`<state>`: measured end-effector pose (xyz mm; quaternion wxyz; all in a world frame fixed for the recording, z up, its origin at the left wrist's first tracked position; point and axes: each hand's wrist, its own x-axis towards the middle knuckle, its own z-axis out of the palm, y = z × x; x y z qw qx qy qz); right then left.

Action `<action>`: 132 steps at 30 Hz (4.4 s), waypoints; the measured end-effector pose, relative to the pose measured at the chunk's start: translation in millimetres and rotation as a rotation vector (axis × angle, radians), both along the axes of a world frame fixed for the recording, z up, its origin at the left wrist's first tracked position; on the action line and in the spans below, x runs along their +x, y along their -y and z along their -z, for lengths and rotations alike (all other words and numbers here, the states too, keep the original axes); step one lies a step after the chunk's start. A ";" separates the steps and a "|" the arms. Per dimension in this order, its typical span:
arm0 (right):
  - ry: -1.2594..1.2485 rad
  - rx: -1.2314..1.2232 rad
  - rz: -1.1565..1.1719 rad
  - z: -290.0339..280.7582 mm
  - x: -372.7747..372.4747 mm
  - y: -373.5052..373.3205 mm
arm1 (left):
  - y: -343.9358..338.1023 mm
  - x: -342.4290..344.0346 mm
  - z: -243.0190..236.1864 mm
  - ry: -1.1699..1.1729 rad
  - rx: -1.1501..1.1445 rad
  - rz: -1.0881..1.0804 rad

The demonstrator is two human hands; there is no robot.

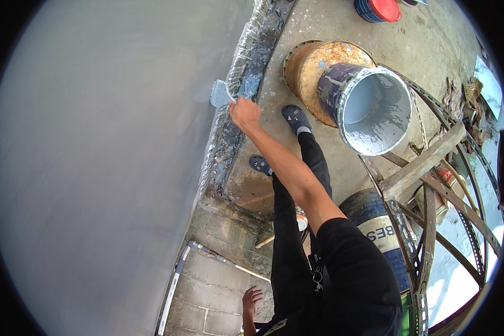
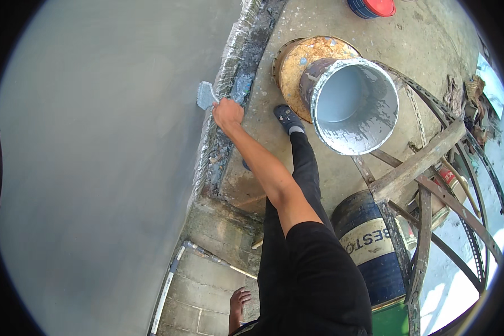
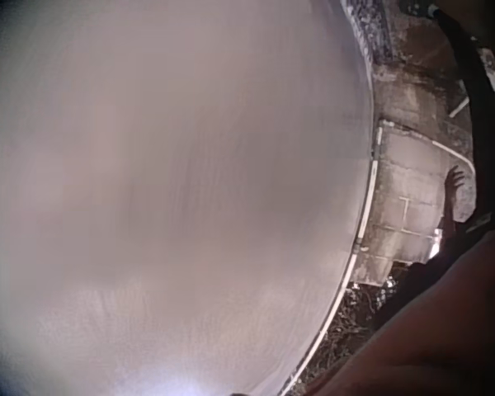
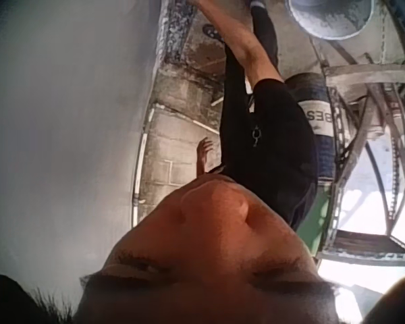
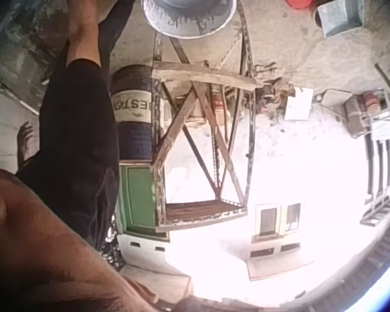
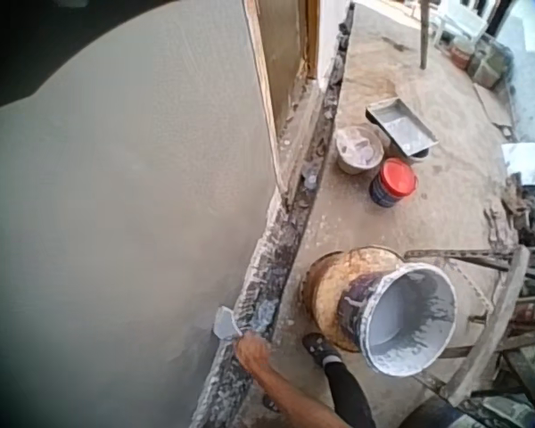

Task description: The person applies a layer of plaster mix to a concrete wall using a putty knife.

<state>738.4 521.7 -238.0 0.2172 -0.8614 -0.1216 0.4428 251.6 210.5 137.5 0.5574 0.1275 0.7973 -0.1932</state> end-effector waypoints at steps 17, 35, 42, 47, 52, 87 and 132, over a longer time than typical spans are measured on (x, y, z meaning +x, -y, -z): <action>-0.057 0.819 -0.042 -89.6 11.6 36.2 | -35.4 15.3 13.1 0.047 -0.008 0.033; 0.193 0.150 -0.069 -65.1 37.6 7.4 | -32.1 33.0 16.5 0.074 0.005 0.018; -0.090 0.969 0.020 -97.2 38.7 21.3 | -27.3 27.7 18.8 0.097 0.020 0.014; -0.089 0.605 0.063 -32.6 73.7 8.2 | -22.5 27.1 18.3 0.085 0.044 0.007; 0.128 0.058 0.038 2.6 95.0 9.4 | -12.3 16.8 12.7 0.078 0.023 0.020; 0.234 -0.053 0.030 15.3 122.8 -41.4 | -70.1 67.9 21.0 0.059 0.023 0.043; 0.051 0.675 0.153 -46.2 174.5 -27.6 | -82.9 69.0 14.3 0.026 0.090 0.086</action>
